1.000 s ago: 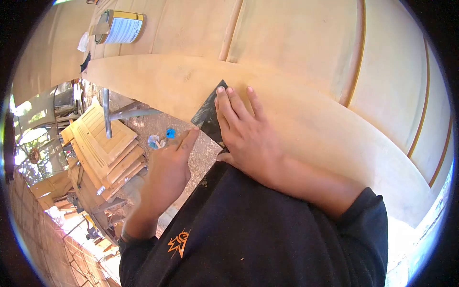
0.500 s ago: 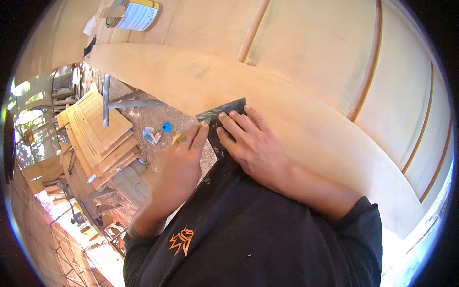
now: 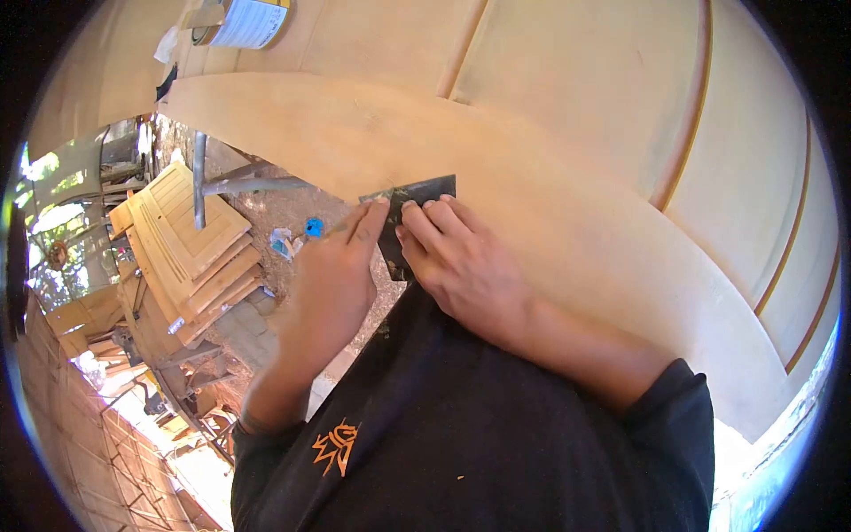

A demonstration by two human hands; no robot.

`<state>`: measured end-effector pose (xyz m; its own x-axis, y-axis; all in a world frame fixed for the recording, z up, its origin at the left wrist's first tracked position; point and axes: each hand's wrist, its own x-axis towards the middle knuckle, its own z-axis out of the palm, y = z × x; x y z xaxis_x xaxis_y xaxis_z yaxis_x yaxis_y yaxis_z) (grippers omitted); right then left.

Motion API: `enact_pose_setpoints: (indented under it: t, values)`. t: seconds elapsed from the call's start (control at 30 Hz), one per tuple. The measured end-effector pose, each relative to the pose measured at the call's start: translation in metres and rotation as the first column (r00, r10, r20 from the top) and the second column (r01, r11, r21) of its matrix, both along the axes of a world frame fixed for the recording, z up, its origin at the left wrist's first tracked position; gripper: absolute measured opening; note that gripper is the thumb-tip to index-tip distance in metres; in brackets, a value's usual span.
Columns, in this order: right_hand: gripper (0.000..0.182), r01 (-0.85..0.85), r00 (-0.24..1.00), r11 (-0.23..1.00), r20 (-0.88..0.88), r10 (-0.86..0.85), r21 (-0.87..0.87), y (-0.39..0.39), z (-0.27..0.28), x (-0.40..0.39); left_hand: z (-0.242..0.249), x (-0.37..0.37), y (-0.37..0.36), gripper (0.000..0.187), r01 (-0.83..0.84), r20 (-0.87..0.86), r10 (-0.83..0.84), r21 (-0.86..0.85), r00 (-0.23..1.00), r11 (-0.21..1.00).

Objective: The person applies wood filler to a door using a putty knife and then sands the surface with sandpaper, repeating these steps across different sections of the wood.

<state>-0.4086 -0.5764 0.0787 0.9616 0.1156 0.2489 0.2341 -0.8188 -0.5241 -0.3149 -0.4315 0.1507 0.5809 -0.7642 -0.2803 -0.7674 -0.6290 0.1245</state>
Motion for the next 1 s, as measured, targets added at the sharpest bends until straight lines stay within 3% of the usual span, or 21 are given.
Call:
enact_pose_setpoints:
  t: [0.1, 0.2, 0.3, 0.4, 0.6, 0.9, 1.0]
  values:
    - [0.031, -0.001, 1.000, 1.000, 0.019, 0.001, -0.026, -0.001, -0.001, 0.000, 0.014, 0.000, 0.004, 0.058, 0.028, -0.044, -0.025, 0.087, 0.999, 0.996]
    - [0.047, -0.001, 1.000, 0.998, -0.026, -0.001, -0.062, 0.004, -0.001, -0.002, 0.005, 0.002, 0.003, 0.058, -0.013, 0.004, 0.013, 0.025, 1.000, 1.000]
    - [0.043, 0.019, 0.999, 1.000, -0.037, -0.019, -0.005, 0.007, -0.003, -0.002, 0.007, 0.009, 0.002, 0.056, -0.032, -0.024, 0.033, 0.039, 0.999, 0.999]
    - [0.027, 0.019, 0.998, 0.996, 0.060, -0.015, -0.082, 0.004, -0.004, -0.001, 0.010, 0.003, 0.010, 0.054, 0.024, -0.019, -0.023, 0.035, 1.000, 0.999]
    - [0.026, 0.058, 0.998, 0.998, 0.031, -0.058, 0.014, 0.007, -0.004, 0.000, 0.019, 0.014, 0.002, 0.053, -0.015, -0.082, 0.023, 0.087, 0.996, 0.996]
    - [0.026, 0.055, 0.998, 0.998, 0.039, -0.055, -0.011, 0.006, -0.004, 0.000, 0.024, 0.021, 0.006, 0.048, 0.027, -0.119, -0.022, 0.040, 0.993, 0.999]
    - [0.025, 0.062, 0.997, 0.998, 0.044, -0.060, -0.034, 0.007, -0.005, 0.000, 0.023, 0.020, -0.002, 0.045, -0.030, -0.123, 0.036, 0.055, 0.992, 0.998]
